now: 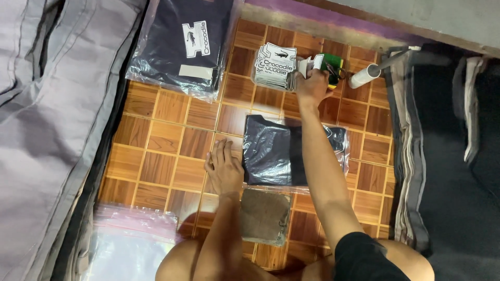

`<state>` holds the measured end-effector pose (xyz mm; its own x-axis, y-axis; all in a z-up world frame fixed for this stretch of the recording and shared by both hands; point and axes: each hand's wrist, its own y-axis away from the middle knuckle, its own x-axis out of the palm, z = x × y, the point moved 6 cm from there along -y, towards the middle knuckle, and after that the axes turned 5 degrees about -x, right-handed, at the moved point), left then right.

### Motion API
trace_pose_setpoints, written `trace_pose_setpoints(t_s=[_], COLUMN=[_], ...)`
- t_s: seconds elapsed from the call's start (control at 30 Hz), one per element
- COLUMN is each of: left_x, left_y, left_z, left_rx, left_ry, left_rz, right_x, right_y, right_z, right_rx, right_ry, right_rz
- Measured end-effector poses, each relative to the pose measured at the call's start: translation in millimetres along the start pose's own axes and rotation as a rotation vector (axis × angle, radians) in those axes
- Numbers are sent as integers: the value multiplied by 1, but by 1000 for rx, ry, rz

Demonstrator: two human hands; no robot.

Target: Lint rolling, folding, and bagging a pair of pants before applying a label.

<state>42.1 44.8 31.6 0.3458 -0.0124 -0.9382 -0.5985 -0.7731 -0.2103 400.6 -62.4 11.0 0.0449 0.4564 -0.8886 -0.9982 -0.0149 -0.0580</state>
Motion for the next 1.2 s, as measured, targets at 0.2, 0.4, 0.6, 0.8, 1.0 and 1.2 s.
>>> trace_pose_setpoints(t_s=[0.2, 0.4, 0.6, 0.8, 1.0, 1.2], left_x=[6, 4, 3, -29, 15, 45], left_y=[2, 5, 4, 11, 90, 121], left_z=[3, 5, 18, -33, -193, -249], left_rx=[3, 24, 2, -60, 347, 373], left_ry=[11, 93, 501, 573, 520, 145], left_rz=[21, 8, 36, -51, 392, 576], right_x=[-90, -193, -210, -197, -199, -203], right_y=[26, 131, 218, 209, 181, 173], right_z=[-9, -93, -229, -274, -274, -298], right_rx=[-310, -200, 90, 164, 259, 223], right_ry=[-463, -731, -678, -781, -655, -653], right_rz=[-362, 10, 338, 258, 203, 84])
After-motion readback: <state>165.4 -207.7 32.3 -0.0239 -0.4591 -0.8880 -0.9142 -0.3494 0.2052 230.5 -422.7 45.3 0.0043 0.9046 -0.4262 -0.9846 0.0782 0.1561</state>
